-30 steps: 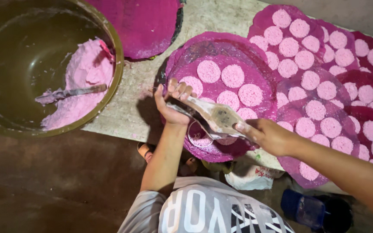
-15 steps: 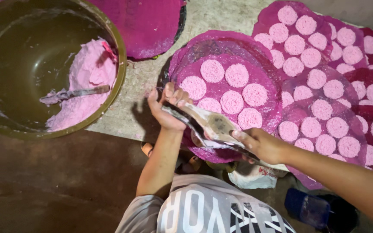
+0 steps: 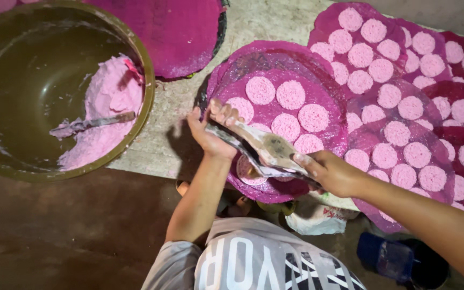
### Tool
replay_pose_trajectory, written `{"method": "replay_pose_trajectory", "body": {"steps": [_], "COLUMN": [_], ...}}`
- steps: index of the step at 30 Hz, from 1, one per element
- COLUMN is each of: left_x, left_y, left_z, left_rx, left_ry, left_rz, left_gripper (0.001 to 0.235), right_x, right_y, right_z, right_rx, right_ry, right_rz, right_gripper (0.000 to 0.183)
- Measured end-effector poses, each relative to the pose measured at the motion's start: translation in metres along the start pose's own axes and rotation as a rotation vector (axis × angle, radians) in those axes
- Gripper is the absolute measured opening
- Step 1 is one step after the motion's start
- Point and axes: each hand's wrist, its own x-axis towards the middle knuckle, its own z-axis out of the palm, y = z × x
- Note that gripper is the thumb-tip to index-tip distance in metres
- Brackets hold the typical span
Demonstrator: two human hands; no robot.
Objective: The person scoops pink dough from a large bowl and uses a metal press to form small round discs onto a pink mat. They repeat this process, filling the mat with discs, then lift the mat and place it into a steamer pot.
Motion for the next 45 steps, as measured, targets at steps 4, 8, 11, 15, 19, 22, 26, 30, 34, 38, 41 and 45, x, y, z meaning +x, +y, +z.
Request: {"method": "replay_pose_trajectory", "body": {"steps": [4, 8, 11, 15, 19, 22, 26, 30, 34, 38, 41, 45], "left_x": [0.009, 0.012, -0.01, -0.055, -0.101, -0.11, -0.112, -0.116, -0.112, -0.111, -0.118, -0.12], "left_y": [-0.009, 0.013, 0.049, 0.036, 0.004, -0.008, -0.01, 0.003, 0.036, 0.096, 0.132, 0.164], "left_z": [0.003, 0.016, 0.02, 0.01, -0.012, -0.021, -0.014, 0.002, 0.004, -0.018, -0.043, -0.077], "left_rx": [-0.051, 0.108, 0.403, 1.221, 2.111, 2.24, 2.297, 2.054, 1.976, 2.174, 2.222, 2.357], "left_ry": [-0.023, -0.238, -0.293, -0.126, -0.286, -0.344, -0.323, -0.223, -0.044, 0.15, 0.205, 0.133], "left_rz": [-0.024, -0.016, -0.083, -0.076, 0.084, 0.102, 0.089, 0.124, 0.388, 0.338, 0.182, 0.213], "left_gripper": [0.039, 0.043, 0.057, 0.086, 0.111, 0.119, 0.114, 0.113, 0.109, 0.111, 0.119, 0.117], "right_x": [0.01, 0.027, 0.022, -0.008, -0.024, -0.021, -0.022, -0.027, -0.002, 0.058, 0.125, 0.23], "right_y": [0.008, 0.025, 0.054, 0.097, 0.115, 0.105, 0.091, 0.095, 0.094, 0.05, -0.017, -0.127], "right_z": [0.003, 0.026, 0.032, 0.035, 0.054, 0.072, 0.083, 0.089, 0.079, 0.066, 0.056, 0.052], "right_rx": [-0.036, 0.008, 0.186, 0.294, 0.786, 0.861, 0.993, 1.101, 1.037, 0.751, 0.724, 0.071], "right_ry": [0.09, 0.166, 0.052, 0.169, 0.166, 0.252, 0.309, 0.29, 0.351, 0.433, 0.38, 0.663], "right_rz": [-0.021, -0.393, -0.624, -0.82, -0.832, -0.87, -0.84, -0.844, -0.84, -0.871, -0.685, -0.63], "right_gripper": [0.07, 0.068, 0.071, 0.088, 0.087, 0.096, 0.104, 0.101, 0.099, 0.092, 0.07, 0.069]}}
